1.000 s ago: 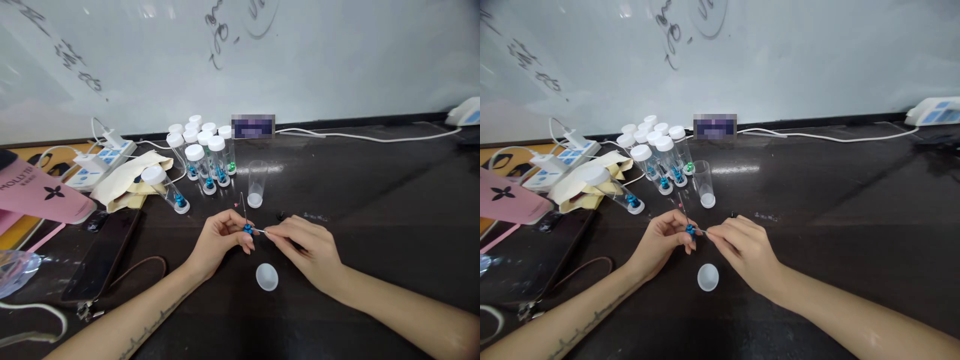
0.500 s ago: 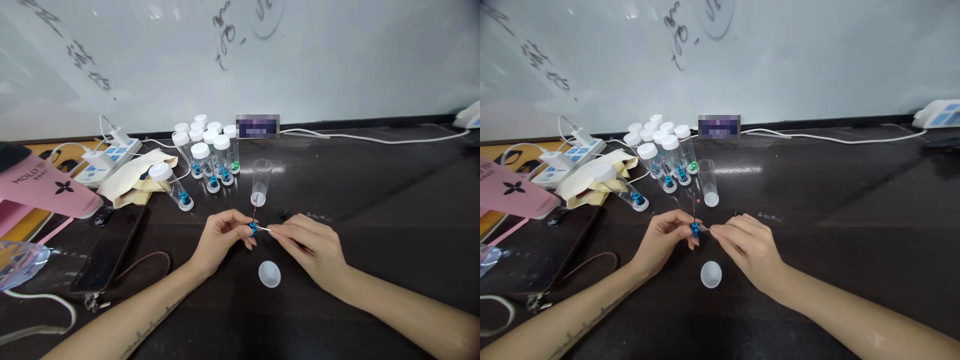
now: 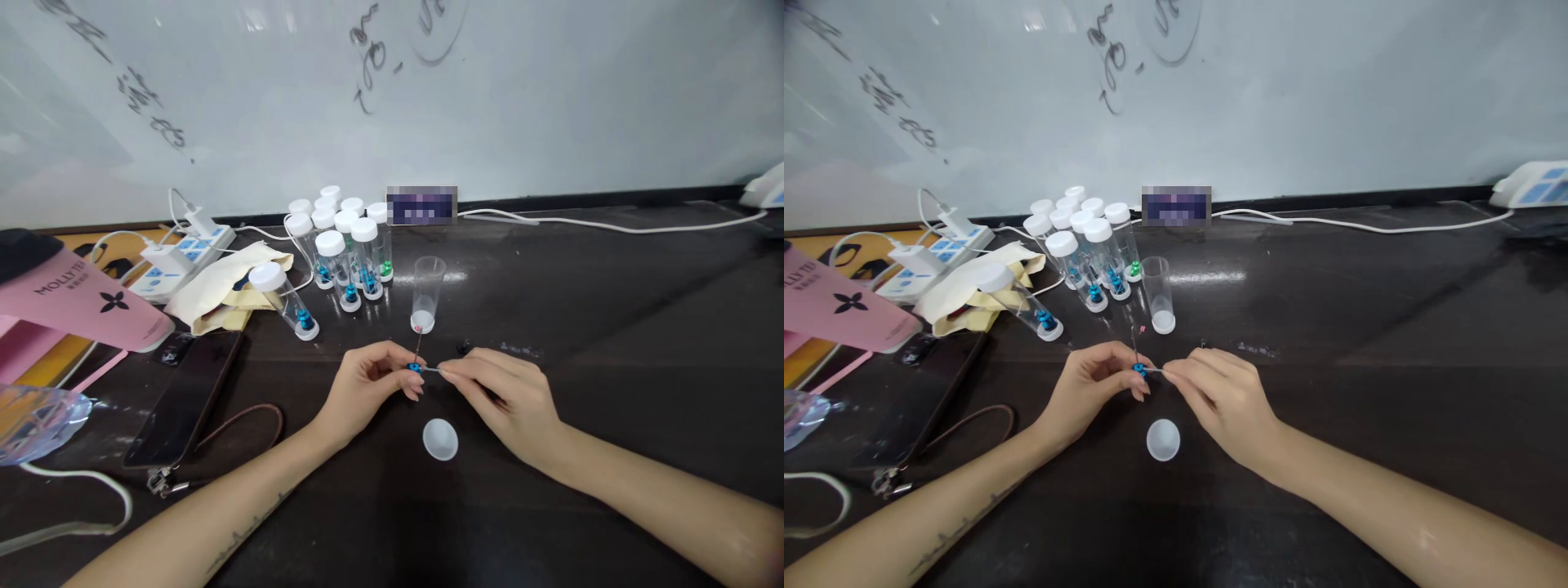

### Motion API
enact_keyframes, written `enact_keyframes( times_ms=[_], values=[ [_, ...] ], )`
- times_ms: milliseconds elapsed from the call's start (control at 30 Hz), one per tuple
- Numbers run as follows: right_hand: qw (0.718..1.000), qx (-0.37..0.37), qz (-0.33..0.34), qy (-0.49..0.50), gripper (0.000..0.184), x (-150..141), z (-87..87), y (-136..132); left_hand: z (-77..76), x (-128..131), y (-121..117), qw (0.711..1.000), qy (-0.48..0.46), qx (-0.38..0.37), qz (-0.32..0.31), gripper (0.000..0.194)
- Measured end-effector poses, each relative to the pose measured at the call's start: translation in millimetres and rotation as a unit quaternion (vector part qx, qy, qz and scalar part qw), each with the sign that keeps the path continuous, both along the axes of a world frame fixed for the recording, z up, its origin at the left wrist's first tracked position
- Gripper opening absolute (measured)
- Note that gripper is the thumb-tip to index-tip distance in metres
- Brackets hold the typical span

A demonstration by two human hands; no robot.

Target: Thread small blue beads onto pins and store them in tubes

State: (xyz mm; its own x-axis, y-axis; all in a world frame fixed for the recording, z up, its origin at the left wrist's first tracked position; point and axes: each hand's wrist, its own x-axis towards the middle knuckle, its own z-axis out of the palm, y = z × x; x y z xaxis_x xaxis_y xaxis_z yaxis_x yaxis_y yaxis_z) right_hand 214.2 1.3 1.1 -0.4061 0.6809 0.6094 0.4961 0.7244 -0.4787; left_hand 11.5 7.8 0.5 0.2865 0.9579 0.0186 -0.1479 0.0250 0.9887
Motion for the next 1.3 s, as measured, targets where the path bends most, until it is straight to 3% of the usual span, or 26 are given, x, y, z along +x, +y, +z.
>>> enact_keyframes(
  times_ms=[533,700,833,1133,1300],
  values=[
    [0.994,-0.109,0.029,0.002,0.020,-1.0,2.9,-1.0,0.7,-2.3,-3.5,0.991,0.100,0.086,-0.024,0.016],
    [0.990,-0.139,0.030,-0.007,0.020,-0.8,3.2,-0.1,-0.9,-1.4,-6.2,0.987,0.132,0.091,-0.009,0.015],
    [0.987,-0.158,0.020,-0.013,0.011,-1.4,1.6,0.9,-0.7,0.3,-3.5,0.994,0.090,0.055,-0.014,0.016],
    [0.999,-0.009,-0.030,-0.018,0.019,-1.1,-1.6,1.3,-1.8,-2.3,3.8,0.999,0.035,-0.007,-0.010,0.017],
    [0.999,0.039,-0.009,-0.027,0.019,1.4,-1.2,3.8,-0.5,-1.5,2.0,0.999,0.027,-0.021,-0.024,0.018]
  ],
)
